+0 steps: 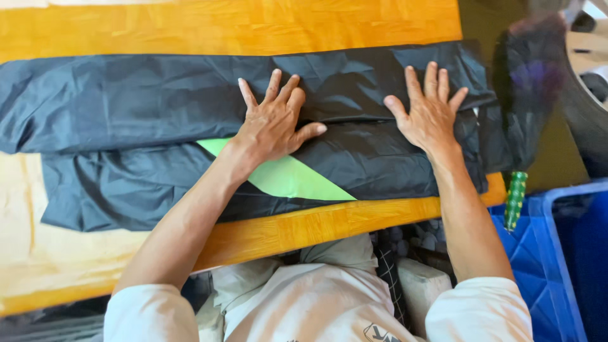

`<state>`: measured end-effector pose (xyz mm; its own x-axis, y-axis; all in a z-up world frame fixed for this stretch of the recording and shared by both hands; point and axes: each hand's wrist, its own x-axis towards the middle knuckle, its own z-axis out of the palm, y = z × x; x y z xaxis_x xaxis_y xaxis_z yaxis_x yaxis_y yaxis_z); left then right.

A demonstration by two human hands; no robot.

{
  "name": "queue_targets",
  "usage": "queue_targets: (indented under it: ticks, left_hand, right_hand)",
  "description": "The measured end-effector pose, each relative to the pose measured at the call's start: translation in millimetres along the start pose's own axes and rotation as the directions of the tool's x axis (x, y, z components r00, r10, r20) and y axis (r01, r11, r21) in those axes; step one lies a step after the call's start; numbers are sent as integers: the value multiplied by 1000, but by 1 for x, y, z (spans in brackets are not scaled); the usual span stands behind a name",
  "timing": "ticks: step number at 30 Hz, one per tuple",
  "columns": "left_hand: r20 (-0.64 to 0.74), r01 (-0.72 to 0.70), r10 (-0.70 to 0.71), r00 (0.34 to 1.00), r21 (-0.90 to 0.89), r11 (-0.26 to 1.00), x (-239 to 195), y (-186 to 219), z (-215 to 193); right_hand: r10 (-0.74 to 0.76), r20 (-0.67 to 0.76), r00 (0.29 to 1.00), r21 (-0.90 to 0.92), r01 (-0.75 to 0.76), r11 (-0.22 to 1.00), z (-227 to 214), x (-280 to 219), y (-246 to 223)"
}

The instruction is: The person packs a small black pouch with a red zipper into a white crate. They then unfold a large black and green fabric item on a wooden table and use a feather duster to clean its surface.

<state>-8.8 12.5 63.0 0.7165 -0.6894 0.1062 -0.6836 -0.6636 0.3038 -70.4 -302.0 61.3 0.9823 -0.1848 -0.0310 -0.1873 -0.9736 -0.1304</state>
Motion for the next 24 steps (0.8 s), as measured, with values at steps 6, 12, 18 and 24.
queue_targets:
  ticks: [6,12,18,24]
  left_hand:
    - [166,502,-501,849,39,864,-17,-23,-38]
    - [95,600,-607,789,91,795,-58,-71,-54]
    - [-224,381,-348,910,129,915,-95,-110,-31]
    - [-194,-149,192,962,218,965,-84,-82,-12]
  right_hand:
    - [26,-5,1000,11,-26,1000,-2,-3,-8]
    - [64,63,996,28,-66,997,-9,-6,-11]
    - [71,73,995,13,-72,997,-5,-9,-6]
    - [74,82,994,13,-75,997,-7,-5,-8]
